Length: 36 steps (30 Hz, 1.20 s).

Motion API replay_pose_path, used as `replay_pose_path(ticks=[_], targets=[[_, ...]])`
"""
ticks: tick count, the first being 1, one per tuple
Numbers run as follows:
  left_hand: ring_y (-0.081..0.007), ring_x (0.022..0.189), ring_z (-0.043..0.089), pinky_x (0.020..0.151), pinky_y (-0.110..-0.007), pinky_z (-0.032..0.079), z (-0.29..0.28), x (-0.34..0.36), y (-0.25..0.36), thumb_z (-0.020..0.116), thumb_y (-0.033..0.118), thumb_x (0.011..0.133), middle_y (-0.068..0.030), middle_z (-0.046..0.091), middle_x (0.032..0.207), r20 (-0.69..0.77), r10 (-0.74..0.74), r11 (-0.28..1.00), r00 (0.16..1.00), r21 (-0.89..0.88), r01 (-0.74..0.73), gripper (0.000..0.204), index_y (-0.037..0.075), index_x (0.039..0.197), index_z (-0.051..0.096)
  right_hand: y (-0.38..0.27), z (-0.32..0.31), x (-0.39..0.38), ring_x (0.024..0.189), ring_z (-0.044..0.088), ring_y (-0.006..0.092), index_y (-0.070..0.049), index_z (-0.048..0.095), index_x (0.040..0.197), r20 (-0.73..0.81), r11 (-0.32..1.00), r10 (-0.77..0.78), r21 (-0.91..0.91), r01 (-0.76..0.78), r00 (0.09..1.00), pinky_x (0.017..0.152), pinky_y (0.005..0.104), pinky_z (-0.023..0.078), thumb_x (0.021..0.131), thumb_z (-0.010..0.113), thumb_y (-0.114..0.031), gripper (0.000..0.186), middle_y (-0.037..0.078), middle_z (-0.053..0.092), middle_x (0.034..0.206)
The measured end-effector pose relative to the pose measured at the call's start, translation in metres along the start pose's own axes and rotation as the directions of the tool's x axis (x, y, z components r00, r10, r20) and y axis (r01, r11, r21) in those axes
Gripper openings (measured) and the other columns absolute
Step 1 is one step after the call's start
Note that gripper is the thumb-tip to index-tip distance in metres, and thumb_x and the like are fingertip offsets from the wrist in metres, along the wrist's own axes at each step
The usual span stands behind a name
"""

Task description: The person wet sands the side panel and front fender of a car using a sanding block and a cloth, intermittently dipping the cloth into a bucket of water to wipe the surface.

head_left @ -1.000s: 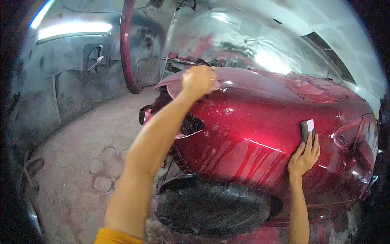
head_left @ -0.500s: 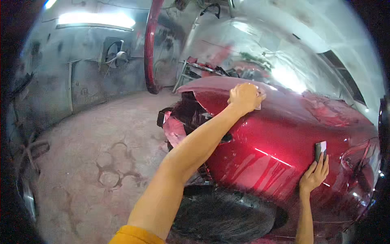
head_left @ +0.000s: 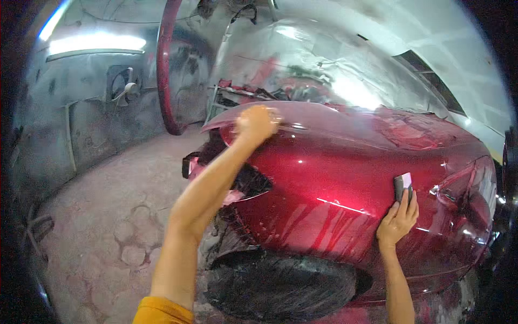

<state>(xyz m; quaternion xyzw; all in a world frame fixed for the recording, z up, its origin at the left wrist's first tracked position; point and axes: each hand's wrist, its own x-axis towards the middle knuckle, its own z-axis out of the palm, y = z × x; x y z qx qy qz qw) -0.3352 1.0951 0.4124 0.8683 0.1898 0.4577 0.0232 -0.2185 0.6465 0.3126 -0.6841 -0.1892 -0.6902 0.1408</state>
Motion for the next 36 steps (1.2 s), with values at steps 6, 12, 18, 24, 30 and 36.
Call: replay_pose_path(ticks=[6, 12, 18, 24, 30, 36], targets=[[-0.0449, 0.114, 0.066, 0.083, -0.061, 0.059, -0.018, -0.023, 0.204, 0.065, 0.056, 0.092, -0.017, 0.069, 0.123, -0.088, 0.161, 0.952, 0.983, -0.249, -0.179, 0.036, 0.027, 0.105, 0.082, 0.002, 0.001, -0.001, 0.133, 0.049, 0.0442, -0.01, 0.059, 0.147, -0.014, 1.0, -0.029, 0.002, 0.029, 0.999, 0.114, 0.0543, 0.037, 0.105, 0.05, -0.021, 0.045, 0.018, 0.051, 0.155], [-0.0251, 0.088, 0.074, 0.079, -0.043, 0.06, 0.0, 0.0, 0.102, 0.062, 0.065, 0.093, 0.0016, 0.077, 0.084, 0.052, 0.091, 0.897, 0.994, -0.439, -0.059, 0.037, 0.034, 0.101, 0.08, 0.003, 0.001, -0.002, 0.134, 0.049, 0.0436, -0.009, 0.059, 0.148, -0.019, 1.0, -0.008, 0.027, 0.009, 1.0, 0.114, 0.054, 0.037, 0.104, 0.052, -0.021, 0.045, 0.017, 0.05, 0.156], [-0.0375, 0.102, 0.074, 0.09, -0.049, 0.058, 0.004, -0.007, -0.08, 0.063, 0.081, 0.082, -0.0101, 0.079, 0.105, 0.127, -0.216, 0.941, 0.968, -0.237, 0.241, 0.067, 0.022, 0.108, 0.08, 0.0, -0.001, -0.001, 0.132, 0.051, 0.0437, -0.011, 0.057, 0.149, -0.002, 0.999, -0.009, -0.036, 0.009, 1.0, 0.112, 0.0536, 0.039, 0.105, 0.05, -0.02, 0.046, 0.018, 0.05, 0.156], [-0.0368, 0.115, 0.071, 0.096, -0.05, 0.056, 0.01, -0.011, -0.126, 0.069, 0.074, 0.084, -0.0144, 0.075, 0.122, 0.074, -0.573, 0.798, 0.816, -0.18, 0.576, 0.066, 0.018, 0.117, 0.079, 0.001, 0.001, -0.001, 0.133, 0.05, 0.044, -0.008, 0.06, 0.146, -0.03, 0.999, -0.028, -0.033, 0.027, 0.999, 0.111, 0.055, 0.04, 0.104, 0.05, -0.023, 0.045, 0.018, 0.051, 0.154], [-0.0264, 0.092, 0.077, 0.083, -0.046, 0.058, -0.017, -0.027, -0.049, 0.068, 0.071, 0.085, -0.0082, 0.08, 0.087, 0.061, -0.26, 0.953, 0.964, -0.148, 0.266, 0.058, 0.017, 0.098, 0.082, 0.002, 0.004, -0.002, 0.131, 0.051, 0.0442, -0.01, 0.06, 0.146, -0.036, 0.999, -0.007, -0.035, 0.006, 0.999, 0.112, 0.0549, 0.039, 0.105, 0.05, -0.023, 0.045, 0.017, 0.052, 0.155], [-0.0335, 0.098, 0.064, 0.085, -0.049, 0.054, -0.017, -0.084, 0.056, 0.074, 0.051, 0.084, -0.0073, 0.069, 0.102, -0.389, 0.231, 0.94, 0.892, -0.147, -0.307, 0.038, 0.016, 0.099, 0.078, 0.003, 0.005, -0.003, 0.132, 0.051, 0.0425, -0.013, 0.06, 0.147, -0.038, 1.0, 0.0, -0.014, -0.001, 0.999, 0.112, 0.0535, 0.039, 0.105, 0.051, -0.023, 0.045, 0.014, 0.052, 0.156]])
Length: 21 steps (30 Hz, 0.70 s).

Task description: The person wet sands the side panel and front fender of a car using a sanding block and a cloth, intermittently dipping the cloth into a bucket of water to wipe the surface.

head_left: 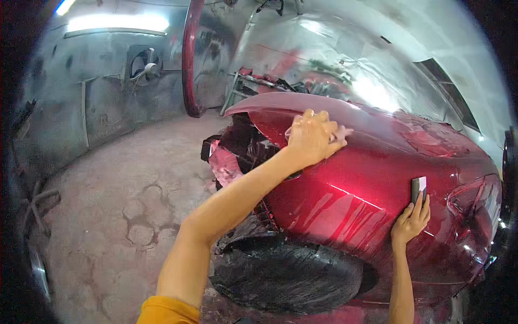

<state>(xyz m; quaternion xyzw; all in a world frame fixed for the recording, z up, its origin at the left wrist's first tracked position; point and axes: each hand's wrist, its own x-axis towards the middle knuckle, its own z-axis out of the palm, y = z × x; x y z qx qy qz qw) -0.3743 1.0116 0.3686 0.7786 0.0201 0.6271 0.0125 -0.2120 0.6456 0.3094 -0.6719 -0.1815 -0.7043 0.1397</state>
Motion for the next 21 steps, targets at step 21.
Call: replay_pose_path(ticks=[21], targets=[[-0.0283, 0.089, 0.057, 0.075, -0.046, 0.045, 0.046, -0.012, 0.148, 0.075, 0.032, 0.073, -0.0026, 0.061, 0.096, -0.297, 0.216, 0.976, 0.93, 0.037, -0.215, 0.02, 0.017, 0.085, 0.071, 0.0, 0.002, 0.003, 0.13, 0.054, 0.0414, -0.014, 0.065, 0.143, -0.111, 0.994, -0.008, 0.105, 0.02, 0.994, 0.11, 0.0527, 0.041, 0.101, 0.058, -0.023, 0.043, 0.015, 0.056, 0.151]])
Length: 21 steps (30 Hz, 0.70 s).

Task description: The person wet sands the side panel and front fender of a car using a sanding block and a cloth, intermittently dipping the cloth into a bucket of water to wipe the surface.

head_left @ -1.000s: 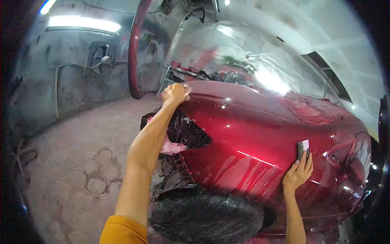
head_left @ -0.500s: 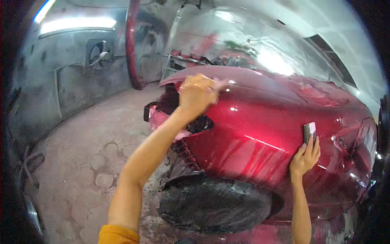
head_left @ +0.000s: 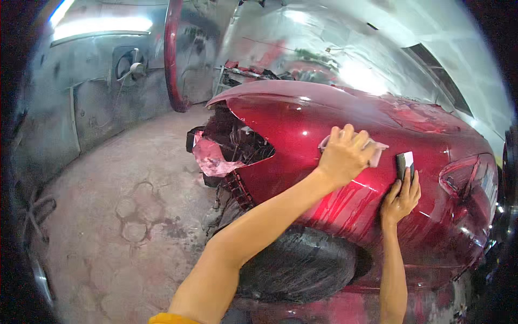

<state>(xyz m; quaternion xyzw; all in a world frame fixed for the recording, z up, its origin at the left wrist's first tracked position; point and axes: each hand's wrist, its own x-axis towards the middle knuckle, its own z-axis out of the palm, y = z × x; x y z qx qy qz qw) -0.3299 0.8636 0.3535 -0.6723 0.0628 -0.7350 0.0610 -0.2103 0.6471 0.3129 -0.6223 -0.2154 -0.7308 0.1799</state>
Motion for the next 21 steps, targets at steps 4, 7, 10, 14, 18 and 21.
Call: replay_pose_path(ticks=[4, 7, 10, 14, 18, 21], targets=[[-0.0311, 0.091, 0.058, 0.076, -0.048, 0.045, -0.038, -0.037, -0.053, 0.071, 0.03, 0.079, -0.0056, 0.062, 0.097, -0.026, -0.187, 0.973, 0.982, 0.13, 0.189, 0.022, 0.013, 0.093, 0.068, 0.002, 0.001, -0.005, 0.13, 0.054, 0.0412, -0.013, 0.066, 0.141, 0.046, 0.998, 0.05, -0.027, -0.049, 0.998, 0.11, 0.0525, 0.041, 0.101, 0.058, -0.023, 0.042, 0.016, 0.057, 0.15], [-0.0323, 0.095, 0.059, 0.078, -0.047, 0.046, -0.068, -0.073, -0.072, 0.074, 0.03, 0.078, -0.0057, 0.064, 0.104, -0.142, -0.379, 0.878, 0.914, 0.256, 0.404, 0.028, 0.014, 0.101, 0.071, 0.005, 0.001, -0.004, 0.129, 0.054, 0.0408, -0.011, 0.066, 0.139, 0.075, 0.999, 0.018, -0.039, -0.015, 0.997, 0.109, 0.0529, 0.042, 0.099, 0.061, -0.021, 0.042, 0.017, 0.058, 0.148], [-0.0351, 0.097, 0.062, 0.086, -0.046, 0.048, -0.093, -0.115, -0.06, 0.077, 0.025, 0.079, -0.012, 0.067, 0.109, -0.173, -0.267, 0.932, 0.948, 0.203, 0.3, 0.031, 0.009, 0.106, 0.074, -0.002, 0.006, 0.016, 0.127, 0.055, 0.0412, -0.009, 0.066, 0.138, 0.051, 0.994, -0.08, 0.073, 0.076, 0.995, 0.108, 0.0529, 0.042, 0.094, 0.065, -0.015, 0.044, 0.019, 0.058, 0.146], [-0.0344, 0.094, 0.062, 0.085, -0.046, 0.048, -0.099, -0.133, -0.055, 0.081, 0.024, 0.079, -0.012, 0.067, 0.106, -0.247, -0.332, 0.9, 0.91, 0.205, 0.384, 0.03, 0.007, 0.103, 0.075, -0.081, 0.033, 0.075, 0.122, 0.059, 0.0395, -0.008, 0.068, 0.126, 0.112, 0.869, -0.407, 0.354, 0.346, 0.907, 0.101, 0.0526, 0.047, 0.09, 0.067, -0.013, 0.037, 0.018, 0.064, 0.133], [-0.0339, 0.093, 0.062, 0.082, -0.048, 0.049, -0.097, -0.134, -0.057, 0.082, 0.023, 0.079, -0.0117, 0.067, 0.104, -0.252, -0.399, 0.882, 0.882, 0.157, 0.444, 0.03, 0.007, 0.103, 0.075, -0.228, 0.076, 0.126, 0.101, 0.069, 0.0407, -0.011, 0.077, 0.105, 0.562, 0.845, -0.528, 0.417, 0.333, 0.636, 0.088, 0.054, 0.056, 0.096, 0.054, -0.026, 0.03, 0.018, 0.074, 0.107], [-0.0346, 0.094, 0.062, 0.081, -0.047, 0.049, -0.097, -0.135, -0.06, 0.083, 0.024, 0.078, -0.0123, 0.067, 0.105, -0.215, -0.394, 0.888, 0.893, 0.162, 0.431, 0.032, 0.006, 0.103, 0.075, -0.282, 0.092, 0.136, 0.107, 0.069, 0.0419, -0.017, 0.076, 0.12, 0.429, 0.605, -0.749, 0.753, 0.258, 0.505, 0.094, 0.0555, 0.055, 0.095, 0.05, -0.03, 0.038, 0.02, 0.073, 0.117]])
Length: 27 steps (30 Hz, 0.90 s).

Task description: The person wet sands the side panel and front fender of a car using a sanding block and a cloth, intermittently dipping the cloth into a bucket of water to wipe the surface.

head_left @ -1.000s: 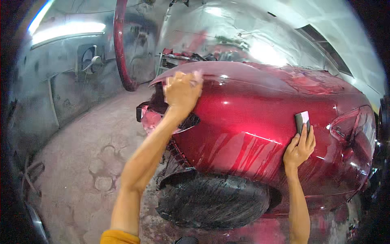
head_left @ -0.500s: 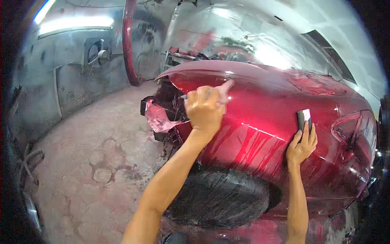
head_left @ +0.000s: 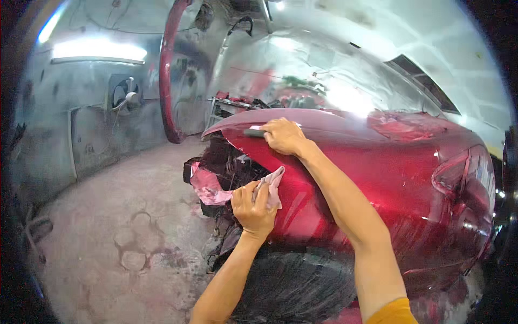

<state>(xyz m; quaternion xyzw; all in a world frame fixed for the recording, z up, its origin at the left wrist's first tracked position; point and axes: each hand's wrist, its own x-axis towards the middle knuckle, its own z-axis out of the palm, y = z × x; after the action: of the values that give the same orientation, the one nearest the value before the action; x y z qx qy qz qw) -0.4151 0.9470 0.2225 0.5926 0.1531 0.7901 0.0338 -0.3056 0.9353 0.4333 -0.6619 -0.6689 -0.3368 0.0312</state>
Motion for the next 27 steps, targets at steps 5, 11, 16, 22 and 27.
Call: replay_pose_path(ticks=[5, 11, 16, 22, 27], targets=[[-0.0332, 0.091, 0.062, 0.079, -0.047, 0.048, 0.002, -0.005, -0.006, 0.08, 0.024, 0.082, -0.0117, 0.067, 0.106, 0.039, -0.021, 1.0, 0.999, 0.001, 0.021, 0.025, 0.008, 0.101, 0.075, 0.043, -0.023, -0.059, 0.103, 0.069, 0.0405, -0.017, 0.073, 0.127, -0.191, 0.977, 0.071, -0.185, -0.107, 0.979, 0.092, 0.0546, 0.054, 0.097, 0.052, -0.022, 0.037, 0.018, 0.072, 0.114], [-0.0334, 0.087, 0.061, 0.077, -0.046, 0.047, 0.003, 0.0, -0.005, 0.076, 0.022, 0.085, -0.0119, 0.067, 0.102, -0.012, 0.017, 1.0, 1.0, -0.016, -0.017, 0.02, 0.008, 0.098, 0.075, 0.006, 0.06, 0.048, 0.102, 0.072, 0.0393, -0.025, 0.074, 0.124, 0.067, 0.993, 0.008, -0.119, 0.0, 0.998, 0.087, 0.0544, 0.059, 0.094, 0.051, -0.027, 0.038, 0.017, 0.075, 0.113], [-0.0327, 0.088, 0.062, 0.077, -0.046, 0.047, 0.003, 0.004, -0.003, 0.078, 0.021, 0.084, -0.0121, 0.068, 0.102, -0.032, 0.03, 0.999, 0.999, -0.024, -0.031, 0.023, 0.005, 0.1, 0.077, -0.037, 0.103, 0.109, 0.111, 0.07, 0.0388, -0.025, 0.075, 0.125, 0.158, 0.968, -0.24, 0.112, 0.224, 0.958, 0.098, 0.0513, 0.055, 0.09, 0.058, -0.029, 0.039, 0.014, 0.074, 0.122], [-0.0302, 0.089, 0.062, 0.078, -0.044, 0.048, 0.005, -0.006, -0.01, 0.079, 0.02, 0.08, -0.0076, 0.067, 0.102, 0.001, -0.058, 0.997, 0.998, -0.049, 0.058, 0.022, 0.011, 0.1, 0.076, 0.022, 0.021, -0.035, 0.105, 0.067, 0.0402, -0.013, 0.072, 0.126, -0.202, 0.956, 0.084, -0.26, -0.136, 0.976, 0.092, 0.0526, 0.053, 0.099, 0.056, -0.026, 0.034, 0.017, 0.072, 0.115], [-0.0322, 0.09, 0.062, 0.077, -0.045, 0.048, 0.003, -0.003, -0.008, 0.079, 0.025, 0.082, -0.0099, 0.067, 0.104, 0.063, -0.021, 0.997, 0.998, -0.07, 0.025, 0.027, 0.008, 0.103, 0.075, 0.003, 0.086, 0.079, 0.097, 0.07, 0.0453, -0.021, 0.07, 0.133, 0.196, 0.966, 0.153, -0.238, -0.104, 0.969, 0.083, 0.0576, 0.056, 0.099, 0.054, -0.032, 0.039, 0.024, 0.072, 0.107]])
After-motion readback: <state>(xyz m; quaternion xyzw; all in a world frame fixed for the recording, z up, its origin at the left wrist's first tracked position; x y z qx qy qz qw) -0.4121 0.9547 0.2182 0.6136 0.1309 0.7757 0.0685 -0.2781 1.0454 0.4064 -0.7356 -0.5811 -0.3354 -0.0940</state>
